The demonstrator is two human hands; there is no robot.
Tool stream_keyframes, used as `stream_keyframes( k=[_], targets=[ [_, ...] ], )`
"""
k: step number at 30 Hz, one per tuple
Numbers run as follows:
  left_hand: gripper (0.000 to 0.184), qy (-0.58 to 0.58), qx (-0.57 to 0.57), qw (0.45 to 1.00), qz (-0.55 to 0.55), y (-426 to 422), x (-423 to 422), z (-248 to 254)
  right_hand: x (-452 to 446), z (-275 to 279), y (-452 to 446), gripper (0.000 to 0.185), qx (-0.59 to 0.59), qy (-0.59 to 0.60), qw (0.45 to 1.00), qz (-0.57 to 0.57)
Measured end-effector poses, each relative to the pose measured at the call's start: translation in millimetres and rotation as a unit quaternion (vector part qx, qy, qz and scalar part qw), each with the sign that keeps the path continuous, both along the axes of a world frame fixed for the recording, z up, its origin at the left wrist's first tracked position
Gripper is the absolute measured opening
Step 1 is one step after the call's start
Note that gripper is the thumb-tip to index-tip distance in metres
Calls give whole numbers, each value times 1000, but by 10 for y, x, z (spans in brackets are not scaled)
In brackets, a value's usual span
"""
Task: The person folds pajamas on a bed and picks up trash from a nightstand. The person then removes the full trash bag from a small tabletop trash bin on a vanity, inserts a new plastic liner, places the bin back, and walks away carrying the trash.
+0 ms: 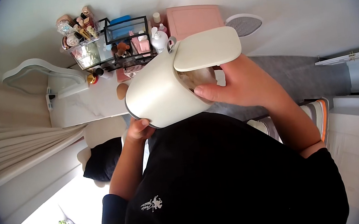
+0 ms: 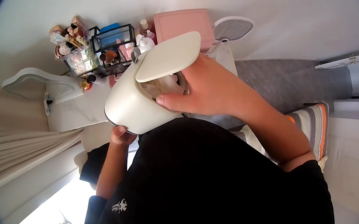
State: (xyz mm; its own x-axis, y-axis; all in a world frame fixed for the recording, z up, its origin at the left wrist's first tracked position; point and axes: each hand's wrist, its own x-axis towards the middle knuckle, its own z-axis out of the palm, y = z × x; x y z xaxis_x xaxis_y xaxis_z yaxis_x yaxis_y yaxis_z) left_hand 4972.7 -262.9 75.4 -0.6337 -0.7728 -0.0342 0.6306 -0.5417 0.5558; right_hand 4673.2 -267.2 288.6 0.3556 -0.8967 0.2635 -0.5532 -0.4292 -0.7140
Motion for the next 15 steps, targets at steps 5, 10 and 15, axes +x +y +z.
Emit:
stream_keyframes(
  k=[5,10,15],
  targets=[
    [89,-3,4,1000,0,-15,17,-8,26,43,2,55,24,-5,1000,-10],
    [94,-69,-16,997,3,3,53,80,68,89,51,53,76,11,997,-12],
    [105,-132,-29,991,-1,126,51,57,35,64,145,52,146,32,989,-9]
  ],
)
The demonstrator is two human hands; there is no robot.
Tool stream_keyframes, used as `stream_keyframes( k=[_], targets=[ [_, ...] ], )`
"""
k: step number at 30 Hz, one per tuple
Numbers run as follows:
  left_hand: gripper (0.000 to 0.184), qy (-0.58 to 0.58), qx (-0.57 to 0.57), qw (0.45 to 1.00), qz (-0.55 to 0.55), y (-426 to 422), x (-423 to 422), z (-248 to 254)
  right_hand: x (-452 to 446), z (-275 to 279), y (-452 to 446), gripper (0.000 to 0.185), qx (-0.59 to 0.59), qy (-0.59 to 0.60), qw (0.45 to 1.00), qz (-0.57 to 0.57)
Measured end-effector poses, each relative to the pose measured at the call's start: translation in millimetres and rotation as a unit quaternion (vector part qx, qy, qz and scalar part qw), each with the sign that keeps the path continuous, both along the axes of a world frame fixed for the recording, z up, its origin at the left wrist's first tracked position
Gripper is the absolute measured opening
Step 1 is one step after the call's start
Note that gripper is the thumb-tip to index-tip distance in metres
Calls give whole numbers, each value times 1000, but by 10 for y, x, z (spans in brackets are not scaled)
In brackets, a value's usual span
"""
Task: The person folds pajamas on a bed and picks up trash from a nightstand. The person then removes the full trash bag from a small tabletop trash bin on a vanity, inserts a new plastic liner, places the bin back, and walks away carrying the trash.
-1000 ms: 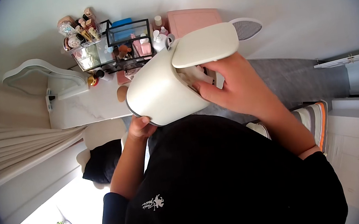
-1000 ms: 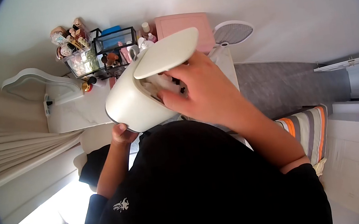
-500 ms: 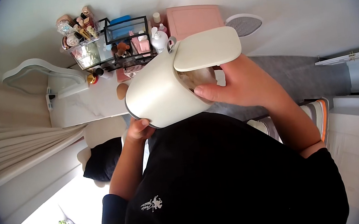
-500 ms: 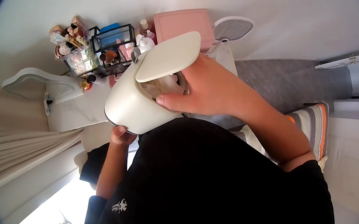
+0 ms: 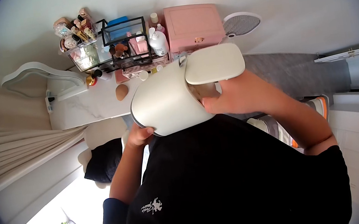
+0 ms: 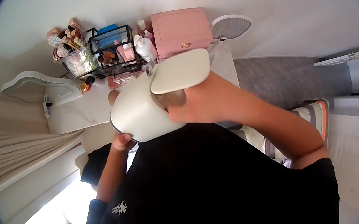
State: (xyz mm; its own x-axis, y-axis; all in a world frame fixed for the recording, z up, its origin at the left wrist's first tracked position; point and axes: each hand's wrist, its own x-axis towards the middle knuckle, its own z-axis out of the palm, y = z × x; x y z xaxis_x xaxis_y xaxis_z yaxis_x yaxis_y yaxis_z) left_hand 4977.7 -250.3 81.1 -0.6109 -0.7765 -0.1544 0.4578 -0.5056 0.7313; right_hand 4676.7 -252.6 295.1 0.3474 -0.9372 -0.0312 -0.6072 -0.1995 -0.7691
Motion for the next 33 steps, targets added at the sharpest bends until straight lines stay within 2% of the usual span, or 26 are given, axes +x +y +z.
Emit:
stream_keyframes(
  k=[3,5,9,12,14,18,19,20,21,22,24,25,26,27,28,30,31,33],
  targets=[
    [108,-11,11,1000,-6,77,47,-81,-27,-136,126,51,-24,9,1000,-7],
    [109,-45,-11,999,-22,69,82,-91,-75,-158,167,48,34,-22,999,-26],
    [112,-82,-48,994,-52,-33,120,-87,-75,-118,162,46,2,14,1000,-15],
    [115,-95,-49,993,-55,-29,77,15,-63,-49,156,45,43,-2,999,7],
    [117,-99,-37,992,-72,-54,72,28,-63,-54,154,49,64,67,995,-31],
    [117,-129,-55,986,-85,-115,126,43,-81,-102,125,57,58,94,994,-17],
    [117,-130,-54,987,-76,-84,126,35,-82,-110,94,60,123,40,990,-49],
    [114,-75,7,995,-67,-49,113,7,-88,-116,69,64,189,-11,978,-83],
    [110,-19,68,996,-58,-16,85,-38,-106,-157,40,64,189,-9,979,-77],
    [104,22,107,992,-55,19,34,-179,-131,-229,9,66,129,-40,988,-69],
    [103,50,100,994,-17,17,-198,6,-134,-244,-100,69,49,-82,994,-56],
    [101,77,90,993,16,-24,-308,142,-124,-246,-194,69,50,-83,994,-55],
    [101,77,89,993,17,-91,-384,301,-108,-250,-294,68,66,-158,983,-67],
    [101,138,107,985,-4,-173,-450,480,-87,-255,-385,67,82,-232,966,-79],
    [100,200,122,972,-25,-258,-500,584,-48,-259,-483,67,80,-232,966,-77],
    [100,208,117,970,-40,-414,-568,645,44,-244,-656,65,55,-309,935,-167],
    [99,216,116,968,-57,-469,-606,686,59,-178,-718,65,50,-310,934,-169],
    [99,217,109,968,-60,-548,-657,797,55,3,-852,66,181,-387,890,-161]
  ],
)
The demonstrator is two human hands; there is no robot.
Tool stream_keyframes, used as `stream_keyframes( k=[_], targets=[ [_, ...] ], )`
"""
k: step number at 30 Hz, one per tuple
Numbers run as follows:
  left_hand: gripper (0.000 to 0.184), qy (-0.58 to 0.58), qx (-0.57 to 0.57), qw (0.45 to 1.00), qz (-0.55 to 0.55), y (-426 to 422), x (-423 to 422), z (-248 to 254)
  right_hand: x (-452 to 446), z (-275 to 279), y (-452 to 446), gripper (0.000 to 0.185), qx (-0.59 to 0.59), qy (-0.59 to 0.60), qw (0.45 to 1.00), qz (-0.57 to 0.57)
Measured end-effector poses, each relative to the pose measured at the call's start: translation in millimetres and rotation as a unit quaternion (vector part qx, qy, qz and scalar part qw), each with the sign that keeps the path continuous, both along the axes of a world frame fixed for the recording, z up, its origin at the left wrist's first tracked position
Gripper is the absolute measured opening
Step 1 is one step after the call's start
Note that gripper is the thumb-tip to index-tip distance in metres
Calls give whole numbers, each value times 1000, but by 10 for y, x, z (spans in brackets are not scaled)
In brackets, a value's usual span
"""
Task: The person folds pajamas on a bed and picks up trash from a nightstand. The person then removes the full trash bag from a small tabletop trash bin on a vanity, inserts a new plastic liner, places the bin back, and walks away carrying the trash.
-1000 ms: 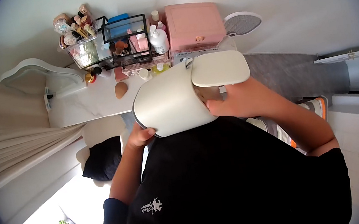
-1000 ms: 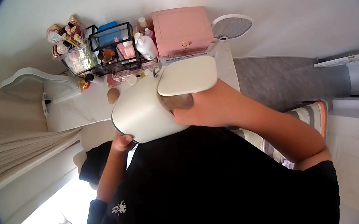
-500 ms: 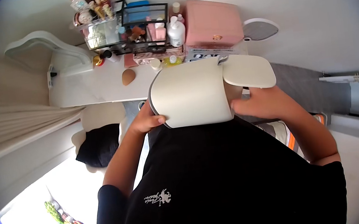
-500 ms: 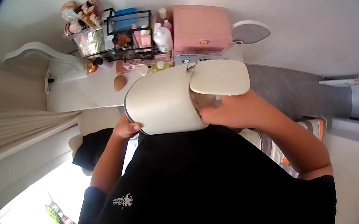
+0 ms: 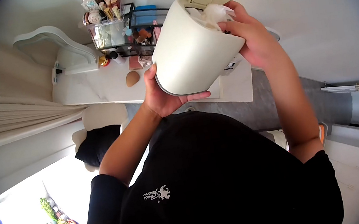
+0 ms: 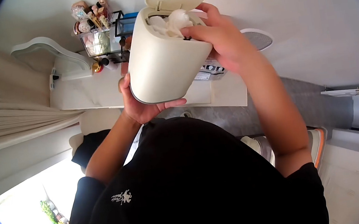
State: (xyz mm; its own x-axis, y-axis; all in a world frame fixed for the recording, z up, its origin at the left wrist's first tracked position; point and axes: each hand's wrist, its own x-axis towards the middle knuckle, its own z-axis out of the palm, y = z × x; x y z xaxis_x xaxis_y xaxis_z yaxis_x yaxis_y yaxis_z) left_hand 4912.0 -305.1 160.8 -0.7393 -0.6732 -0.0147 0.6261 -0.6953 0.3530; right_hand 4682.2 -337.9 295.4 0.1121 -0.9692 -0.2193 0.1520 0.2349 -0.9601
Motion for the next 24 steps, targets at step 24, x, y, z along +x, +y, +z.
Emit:
stream_keyframes(
  k=[24],
  targets=[
    [145,-229,-326,917,25,412,214,74,-822,-771,1526,36,123,-239,959,-94]
  ],
)
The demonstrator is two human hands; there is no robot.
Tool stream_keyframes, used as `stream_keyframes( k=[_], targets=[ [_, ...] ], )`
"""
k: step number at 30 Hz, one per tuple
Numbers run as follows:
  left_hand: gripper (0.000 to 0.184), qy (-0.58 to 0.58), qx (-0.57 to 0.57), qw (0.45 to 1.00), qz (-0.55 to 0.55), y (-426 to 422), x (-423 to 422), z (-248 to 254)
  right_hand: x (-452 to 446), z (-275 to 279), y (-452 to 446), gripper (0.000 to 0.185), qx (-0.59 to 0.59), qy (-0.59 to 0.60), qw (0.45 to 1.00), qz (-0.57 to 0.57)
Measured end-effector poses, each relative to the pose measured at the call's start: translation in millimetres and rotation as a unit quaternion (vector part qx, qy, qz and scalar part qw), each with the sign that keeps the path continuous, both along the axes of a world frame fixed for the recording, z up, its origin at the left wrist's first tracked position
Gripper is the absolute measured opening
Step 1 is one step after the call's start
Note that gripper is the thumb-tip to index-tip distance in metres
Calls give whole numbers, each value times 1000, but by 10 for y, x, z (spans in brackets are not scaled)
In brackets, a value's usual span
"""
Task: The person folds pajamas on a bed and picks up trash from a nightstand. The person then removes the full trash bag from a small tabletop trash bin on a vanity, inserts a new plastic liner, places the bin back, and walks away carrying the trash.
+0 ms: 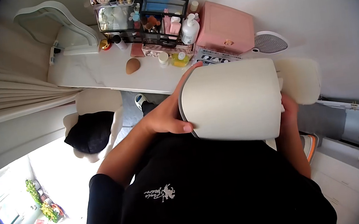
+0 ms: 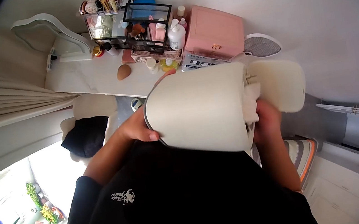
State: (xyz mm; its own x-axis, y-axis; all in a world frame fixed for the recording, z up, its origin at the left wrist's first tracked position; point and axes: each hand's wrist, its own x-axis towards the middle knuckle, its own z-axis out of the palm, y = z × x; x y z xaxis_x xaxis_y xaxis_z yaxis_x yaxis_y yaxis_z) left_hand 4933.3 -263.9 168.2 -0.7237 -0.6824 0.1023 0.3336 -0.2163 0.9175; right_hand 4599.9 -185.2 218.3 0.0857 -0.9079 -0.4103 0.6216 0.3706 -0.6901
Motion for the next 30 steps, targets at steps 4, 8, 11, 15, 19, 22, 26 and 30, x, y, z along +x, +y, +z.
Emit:
stream_keyframes(
  k=[4,8,11,15,19,22,26,30],
  targets=[
    [144,2,2,1000,-18,27,-7,-3,235,194,132,40,-27,280,954,-105],
    [141,-4,41,998,-46,47,-1,55,287,277,167,45,-70,302,943,-124],
    [140,8,-27,999,-31,0,-31,-1,307,324,166,45,-62,327,936,-118],
    [141,9,35,998,-43,42,0,11,259,238,173,45,-81,268,953,-113],
    [136,-4,111,992,-56,117,86,-135,247,426,113,38,-247,641,727,8],
    [117,65,279,957,-56,155,136,-515,318,424,-89,58,-203,443,873,28],
    [105,101,309,946,-1,207,129,-632,531,706,-381,71,-320,354,877,50],
    [100,111,294,949,-2,220,166,-779,417,704,-503,91,-460,450,745,177]
  ],
)
